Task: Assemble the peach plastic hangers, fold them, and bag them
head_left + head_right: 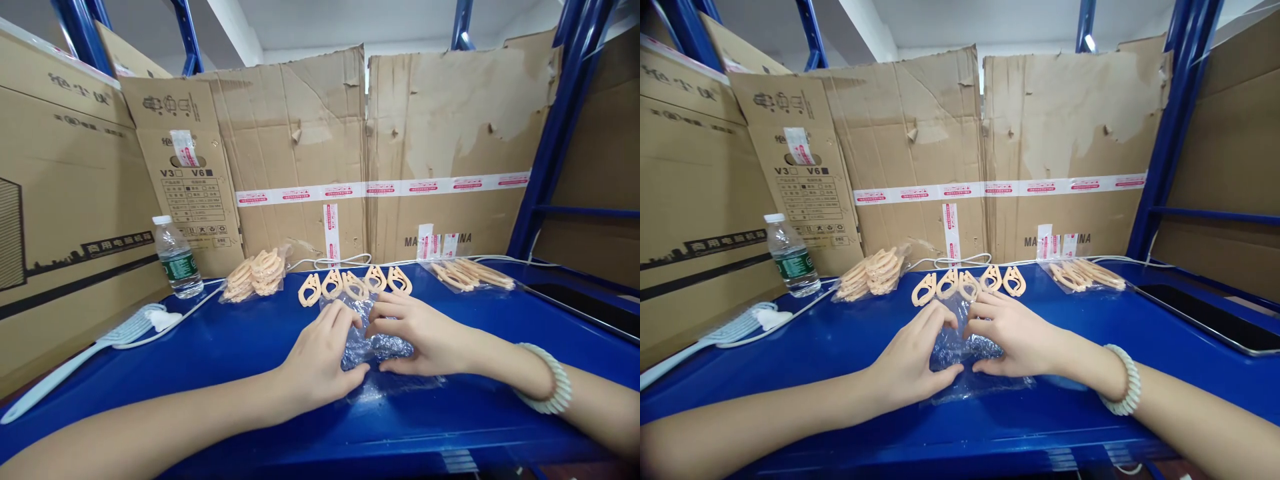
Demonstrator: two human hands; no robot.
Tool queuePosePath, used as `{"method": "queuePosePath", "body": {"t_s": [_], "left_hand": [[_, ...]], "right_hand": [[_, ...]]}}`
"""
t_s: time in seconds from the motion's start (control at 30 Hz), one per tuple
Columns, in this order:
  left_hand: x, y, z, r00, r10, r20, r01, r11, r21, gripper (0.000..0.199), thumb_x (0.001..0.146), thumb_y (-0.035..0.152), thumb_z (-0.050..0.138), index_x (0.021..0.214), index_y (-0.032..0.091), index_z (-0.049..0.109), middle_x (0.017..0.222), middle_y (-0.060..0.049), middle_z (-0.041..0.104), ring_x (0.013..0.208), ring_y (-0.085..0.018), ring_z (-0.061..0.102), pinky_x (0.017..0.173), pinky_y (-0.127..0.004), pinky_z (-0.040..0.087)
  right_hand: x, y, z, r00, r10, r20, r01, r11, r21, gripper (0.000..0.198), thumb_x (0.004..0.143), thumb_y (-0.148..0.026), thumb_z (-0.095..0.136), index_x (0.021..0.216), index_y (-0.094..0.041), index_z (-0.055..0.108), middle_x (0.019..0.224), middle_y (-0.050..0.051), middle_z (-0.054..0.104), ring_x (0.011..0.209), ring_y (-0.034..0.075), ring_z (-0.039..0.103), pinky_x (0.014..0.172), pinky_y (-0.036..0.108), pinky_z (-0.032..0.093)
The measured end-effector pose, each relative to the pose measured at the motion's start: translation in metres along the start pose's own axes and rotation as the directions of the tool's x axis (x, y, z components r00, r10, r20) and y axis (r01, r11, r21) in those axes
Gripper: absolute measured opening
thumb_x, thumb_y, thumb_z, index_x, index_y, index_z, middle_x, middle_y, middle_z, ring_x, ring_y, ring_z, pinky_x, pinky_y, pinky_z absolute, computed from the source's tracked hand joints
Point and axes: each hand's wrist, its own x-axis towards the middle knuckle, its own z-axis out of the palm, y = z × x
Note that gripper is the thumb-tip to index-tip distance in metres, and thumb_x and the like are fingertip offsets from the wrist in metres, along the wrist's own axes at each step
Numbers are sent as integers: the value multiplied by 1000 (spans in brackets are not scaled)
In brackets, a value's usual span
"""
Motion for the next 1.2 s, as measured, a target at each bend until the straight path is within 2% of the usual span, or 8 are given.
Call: {"method": "queuePosePath", "body": {"t_s": [0.17, 0.3, 0.57, 0.8, 0.97, 1.03, 1.1, 1.2], "left_hand": [[0, -6, 5, 996, 81, -34, -82, 997, -12, 34, 68, 17, 66, 93, 21, 45, 91, -2, 56, 84, -19, 54, 75, -33, 47], [-3, -9, 9, 995, 94, -36, -95, 995, -32, 25, 73, 10, 58, 91, 21, 44, 84, 1, 58, 77, -16, 56, 71, -29, 46], [-5, -10, 10, 988, 131, -83, -137, 988, -71, 21, 78, 6, 53, 92, 20, 45, 79, 1, 61, 72, -14, 61, 67, -25, 48], [-7, -7, 8, 930, 311, -195, -307, 950, 52, 12, 84, 8, 53, 89, 18, 49, 78, -1, 63, 70, -14, 59, 66, -25, 47], [-7, -9, 7, 920, 355, -165, -346, 935, 82, 6, 88, 11, 53, 92, 16, 53, 80, -3, 63, 72, -14, 59, 67, -26, 48], [-7, -11, 7, 923, 349, -164, -345, 937, 55, 7, 89, 11, 51, 91, 16, 54, 80, -2, 63, 71, -13, 59, 68, -25, 48], [-7, -12, 7, 922, 349, -167, -349, 937, 32, 9, 90, 10, 50, 92, 16, 56, 82, -3, 64, 73, -13, 60, 70, -25, 49], [-7, -11, 7, 926, 335, -174, -340, 940, 0, 10, 90, 10, 49, 92, 15, 58, 84, -4, 65, 75, -14, 60, 71, -26, 50]], "right_hand": [[0, 0, 6, 998, -57, -13, 56, 994, -91, 21, 84, -31, 60, 98, -16, 65, 93, 8, 62, 87, 21, 49, 81, 39, 40], [1, 0, 9, 995, -91, -42, 85, 987, -139, 20, 87, -31, 56, 97, -17, 65, 94, 8, 63, 88, 22, 47, 80, 39, 37], [2, -8, 11, 989, -87, -116, 58, 971, -233, 20, 87, -33, 55, 91, -16, 65, 85, 7, 61, 84, 21, 46, 77, 36, 34], [4, -13, 15, 978, -145, -152, 90, 943, -321, 22, 91, -20, 46, 78, -16, 63, 72, 4, 58, 75, 18, 45, 72, 34, 32], [5, -22, 14, 977, -141, -163, 86, 949, -305, 23, 91, -22, 47, 73, -16, 60, 70, 4, 57, 71, 17, 44, 68, 33, 33], [6, -15, 6, 975, -117, -187, 82, 979, -185, 21, 87, -33, 53, 82, -16, 62, 80, 6, 60, 76, 18, 47, 71, 34, 37], [5, 5, -5, 970, -32, -241, 21, 999, -48, 29, 84, -42, 55, 95, -15, 62, 94, 9, 62, 86, 21, 51, 76, 37, 42], [-4, 60, -14, 940, 180, -290, -197, 980, -31, 27, 90, -25, 43, 110, -18, 59, 103, 10, 63, 98, 22, 55, 86, 42, 45]]}}
